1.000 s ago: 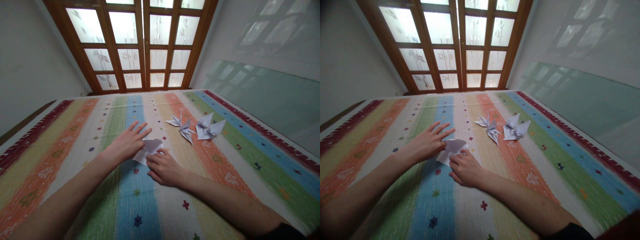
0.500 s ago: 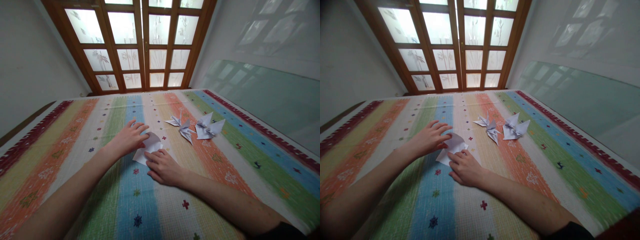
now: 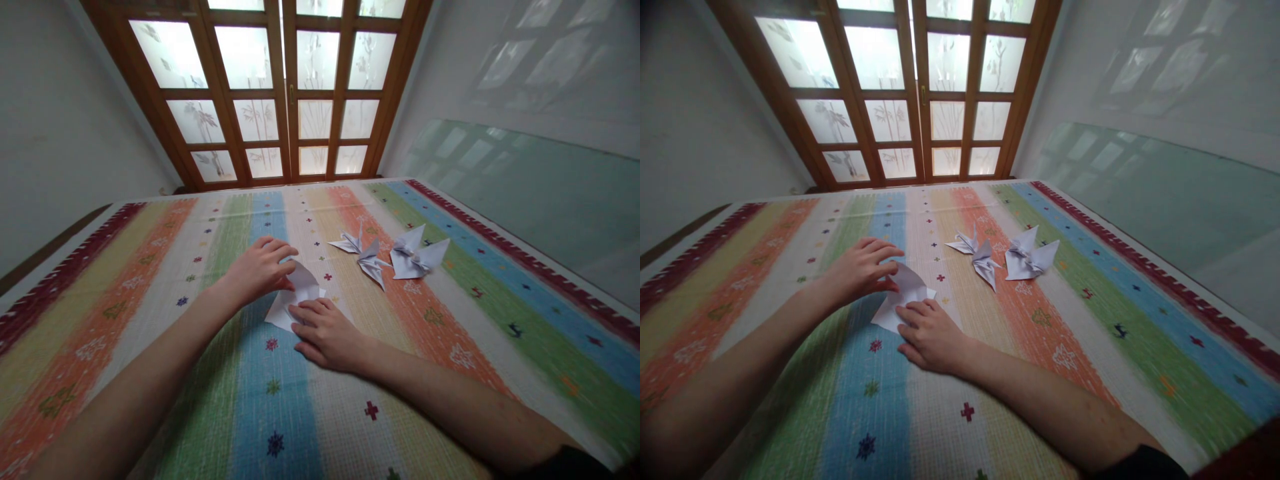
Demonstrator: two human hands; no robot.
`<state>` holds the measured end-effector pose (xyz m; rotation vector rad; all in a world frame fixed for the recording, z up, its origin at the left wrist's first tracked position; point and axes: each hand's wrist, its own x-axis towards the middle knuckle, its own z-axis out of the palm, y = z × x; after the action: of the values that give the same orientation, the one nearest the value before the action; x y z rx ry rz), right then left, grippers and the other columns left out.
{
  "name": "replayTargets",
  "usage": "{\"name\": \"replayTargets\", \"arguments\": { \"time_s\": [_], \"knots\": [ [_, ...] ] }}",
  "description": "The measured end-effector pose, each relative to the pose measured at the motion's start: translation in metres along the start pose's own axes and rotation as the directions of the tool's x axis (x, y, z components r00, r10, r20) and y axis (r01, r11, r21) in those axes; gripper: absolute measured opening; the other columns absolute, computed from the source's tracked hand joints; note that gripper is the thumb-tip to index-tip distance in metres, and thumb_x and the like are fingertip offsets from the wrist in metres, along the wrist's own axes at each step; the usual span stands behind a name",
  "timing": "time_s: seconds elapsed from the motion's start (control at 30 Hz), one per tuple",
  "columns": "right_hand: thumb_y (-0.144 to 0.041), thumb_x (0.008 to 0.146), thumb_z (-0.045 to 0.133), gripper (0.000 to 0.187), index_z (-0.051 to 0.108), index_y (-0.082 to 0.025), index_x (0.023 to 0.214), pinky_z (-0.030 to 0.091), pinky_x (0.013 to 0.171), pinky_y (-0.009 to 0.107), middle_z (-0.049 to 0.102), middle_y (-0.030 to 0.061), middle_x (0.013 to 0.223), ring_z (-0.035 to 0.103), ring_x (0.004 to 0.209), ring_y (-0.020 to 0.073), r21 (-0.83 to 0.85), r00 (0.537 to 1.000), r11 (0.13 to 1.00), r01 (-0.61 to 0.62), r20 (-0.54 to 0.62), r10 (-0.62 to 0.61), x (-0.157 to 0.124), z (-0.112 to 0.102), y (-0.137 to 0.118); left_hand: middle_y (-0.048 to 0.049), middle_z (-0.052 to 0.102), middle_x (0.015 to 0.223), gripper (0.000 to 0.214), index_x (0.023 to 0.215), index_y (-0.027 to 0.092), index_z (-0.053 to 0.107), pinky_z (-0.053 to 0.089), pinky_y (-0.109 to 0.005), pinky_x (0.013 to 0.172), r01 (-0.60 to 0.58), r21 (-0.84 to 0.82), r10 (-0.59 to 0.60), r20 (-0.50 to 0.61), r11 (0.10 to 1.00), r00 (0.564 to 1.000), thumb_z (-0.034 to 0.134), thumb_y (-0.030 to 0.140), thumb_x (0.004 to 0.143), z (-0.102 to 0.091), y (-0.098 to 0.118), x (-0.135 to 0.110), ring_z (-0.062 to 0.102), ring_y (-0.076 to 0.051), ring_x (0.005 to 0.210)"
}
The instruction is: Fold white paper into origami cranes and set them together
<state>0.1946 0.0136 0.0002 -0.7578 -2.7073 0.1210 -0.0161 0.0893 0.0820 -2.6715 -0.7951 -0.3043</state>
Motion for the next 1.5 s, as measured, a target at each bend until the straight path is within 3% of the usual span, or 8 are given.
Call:
{"name": "replayTargets", "arguments": {
  "time_s": [0.13,0.27,0.4,0.53,0.73,1.0,1.33,1.5],
  "knots": [
    [-0.036,0.092,0.055,0.024,0.067,-0.019,0.104,0.040,0.094,0.044,0.059,0.0107,0.135,0.051,0.118,0.0284,0.009,1.000,1.000,0.004,-0.005,-0.004,-0.001,0.001,0.002,-0.0113,0.063,0.127,0.028,0.107,0.021,0.062,0.046,-0.041,0.091,0.066,-0.125,-0.084,-0.149,0.990,0.985,0.072,0.033,0.083,0.017,0.005,-0.004,0.061,-0.027,0.108],
    [-0.036,0.091,0.056,0.025,0.067,-0.018,0.104,0.040,0.095,0.046,0.059,0.0106,0.134,0.049,0.122,0.0302,0.019,1.000,1.000,0.007,-0.008,-0.007,-0.001,0.003,0.004,-0.0127,0.061,0.127,0.057,0.134,0.022,0.046,0.048,-0.040,0.092,0.160,-0.409,-0.294,-0.288,0.898,0.911,0.069,0.035,0.085,0.039,0.012,-0.008,0.063,-0.024,0.107],
    [-0.036,0.091,0.056,0.025,0.067,-0.018,0.105,0.039,0.099,0.047,0.059,0.0109,0.134,0.047,0.125,0.0313,0.027,1.000,1.000,0.009,-0.016,-0.008,-0.001,0.003,0.004,-0.0101,0.066,0.117,0.063,0.133,0.022,0.047,0.053,-0.038,0.085,0.240,-0.675,-0.465,-0.171,0.698,0.869,0.074,0.039,0.079,0.053,0.017,-0.008,0.066,-0.021,0.096],
    [-0.035,0.092,0.056,0.024,0.068,-0.018,0.103,0.038,0.103,0.046,0.059,0.0122,0.132,0.045,0.129,0.0303,0.040,0.999,0.999,0.021,-0.036,-0.019,-0.001,0.002,0.004,-0.0101,0.069,0.114,0.061,0.128,0.021,0.053,0.054,-0.038,0.083,0.274,-0.808,-0.507,-0.035,0.522,0.861,0.076,0.042,0.075,0.054,0.018,-0.010,0.067,-0.022,0.095],
    [-0.035,0.091,0.058,0.024,0.069,-0.018,0.103,0.037,0.104,0.047,0.055,0.0151,0.136,0.045,0.129,0.0308,0.036,0.998,0.999,0.012,-0.061,-0.009,-0.002,0.006,0.004,-0.0106,0.072,0.110,0.046,0.108,0.018,0.068,0.052,-0.040,0.089,0.290,-0.869,-0.539,0.032,0.401,0.841,0.073,0.050,0.074,0.050,0.018,-0.024,0.066,-0.024,0.101],
    [-0.034,0.090,0.058,0.022,0.070,-0.018,0.099,0.038,0.103,0.047,0.055,0.0153,0.137,0.048,0.127,0.0297,0.022,0.995,1.000,0.013,-0.096,-0.011,-0.001,0.006,0.003,-0.0092,0.074,0.103,0.032,0.100,0.019,0.072,0.053,-0.036,0.083,0.279,-0.944,-0.652,0.100,0.176,0.752,0.062,0.046,0.085,0.045,0.026,-0.029,0.068,-0.023,0.093],
    [-0.033,0.089,0.059,0.022,0.070,-0.017,0.100,0.035,0.108,0.049,0.050,0.0168,0.142,0.045,0.131,0.0318,0.014,0.995,1.000,0.009,-0.098,-0.008,-0.001,0.008,0.003,-0.0052,0.075,0.097,0.026,0.097,0.019,0.072,0.054,-0.034,0.081,0.334,-0.868,-0.521,0.105,0.367,0.847,0.065,0.037,0.080,0.030,0.020,-0.008,0.068,-0.020,0.086],
    [-0.033,0.088,0.060,0.022,0.070,-0.017,0.098,0.037,0.107,0.049,0.056,0.0166,0.134,0.048,0.127,0.0322,0.010,0.994,1.000,0.015,-0.104,-0.014,-0.001,0.008,0.003,-0.0067,0.072,0.105,0.033,0.111,0.019,0.066,0.053,-0.033,0.078,0.305,-0.785,-0.434,0.051,0.540,0.900,0.064,0.037,0.084,0.026,0.023,0.000,0.067,-0.019,0.086]
  ]
}}
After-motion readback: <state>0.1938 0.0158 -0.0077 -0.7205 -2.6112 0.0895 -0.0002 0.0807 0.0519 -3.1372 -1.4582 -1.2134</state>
